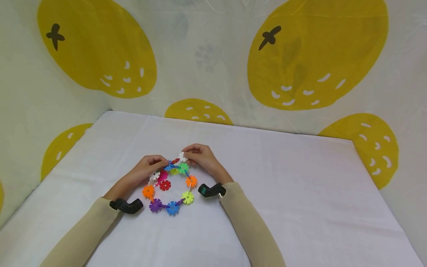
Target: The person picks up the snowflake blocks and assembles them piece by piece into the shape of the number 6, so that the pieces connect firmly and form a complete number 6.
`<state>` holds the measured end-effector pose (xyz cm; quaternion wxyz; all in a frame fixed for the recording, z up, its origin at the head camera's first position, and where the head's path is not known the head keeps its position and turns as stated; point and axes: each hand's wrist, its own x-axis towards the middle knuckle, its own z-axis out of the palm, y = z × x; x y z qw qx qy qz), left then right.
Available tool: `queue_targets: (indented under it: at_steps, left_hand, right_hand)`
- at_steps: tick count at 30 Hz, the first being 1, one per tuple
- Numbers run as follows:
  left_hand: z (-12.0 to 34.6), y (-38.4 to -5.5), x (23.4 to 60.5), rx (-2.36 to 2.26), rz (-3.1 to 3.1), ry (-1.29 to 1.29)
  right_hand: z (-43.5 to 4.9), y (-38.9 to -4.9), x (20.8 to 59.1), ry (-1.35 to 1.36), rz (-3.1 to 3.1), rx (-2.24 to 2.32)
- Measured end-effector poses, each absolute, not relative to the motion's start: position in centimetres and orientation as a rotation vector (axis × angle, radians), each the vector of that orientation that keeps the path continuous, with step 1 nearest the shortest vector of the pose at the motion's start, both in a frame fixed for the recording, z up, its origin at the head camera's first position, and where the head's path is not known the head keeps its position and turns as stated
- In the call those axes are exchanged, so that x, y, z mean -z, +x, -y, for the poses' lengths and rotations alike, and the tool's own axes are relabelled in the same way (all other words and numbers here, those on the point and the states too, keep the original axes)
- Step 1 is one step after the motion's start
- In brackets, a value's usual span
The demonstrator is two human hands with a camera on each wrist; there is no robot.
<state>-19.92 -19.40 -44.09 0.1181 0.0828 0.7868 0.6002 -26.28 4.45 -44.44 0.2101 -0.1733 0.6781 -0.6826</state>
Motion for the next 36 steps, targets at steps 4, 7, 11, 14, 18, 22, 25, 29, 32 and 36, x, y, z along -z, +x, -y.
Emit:
queue_targets:
  at_steps: [4,7,11,14,18,22,25,29,32,36]
  left_hand:
    - [19.42,-19.88,44.01,-1.737,-2.314,0.253]
    - [19.43,-19.89,44.1,-1.718,-2.332,0.246]
    - [19.45,-19.86,44.17,-1.703,-2.354,0.24]
    - [19.45,-19.8,44.05,-1.705,-2.365,0.256]
    - [19.4,-19.78,43.86,-1.725,-2.353,0.263]
    - [19.41,-19.86,43.98,-1.768,-2.309,0.26]
    - [19.48,-19.92,44.2,-1.801,-2.284,0.269]
    - [19.63,-19.91,44.39,-1.828,-2.27,0.292]
    - [19.67,-19.81,44.38,-1.848,-2.252,0.313]
    - [19.7,-19.7,44.31,-1.863,-2.228,0.337]
  right_hand:
    - [-4.34,-26.25,44.57,-0.492,-1.865,1.901]
    - [-4.24,-26.13,44.49,-0.495,-1.858,1.909]
    - [-4.06,-25.96,44.28,-0.487,-1.844,1.925]
    - [-3.96,-25.93,44.22,-0.485,-1.842,1.927]
    - [-3.9,-25.99,44.24,-0.509,-1.85,1.924]
    - [-3.88,-26.04,44.24,-0.565,-1.861,1.916]
    - [-3.87,-25.99,44.16,-0.609,-1.901,1.894]
    - [-3.86,-25.99,44.22,-0.623,-2.002,1.806]
    - [-3.85,-26.0,44.34,-0.634,-2.058,1.728]
    - [-3.84,-26.06,44.61,-0.722,-2.134,1.618]
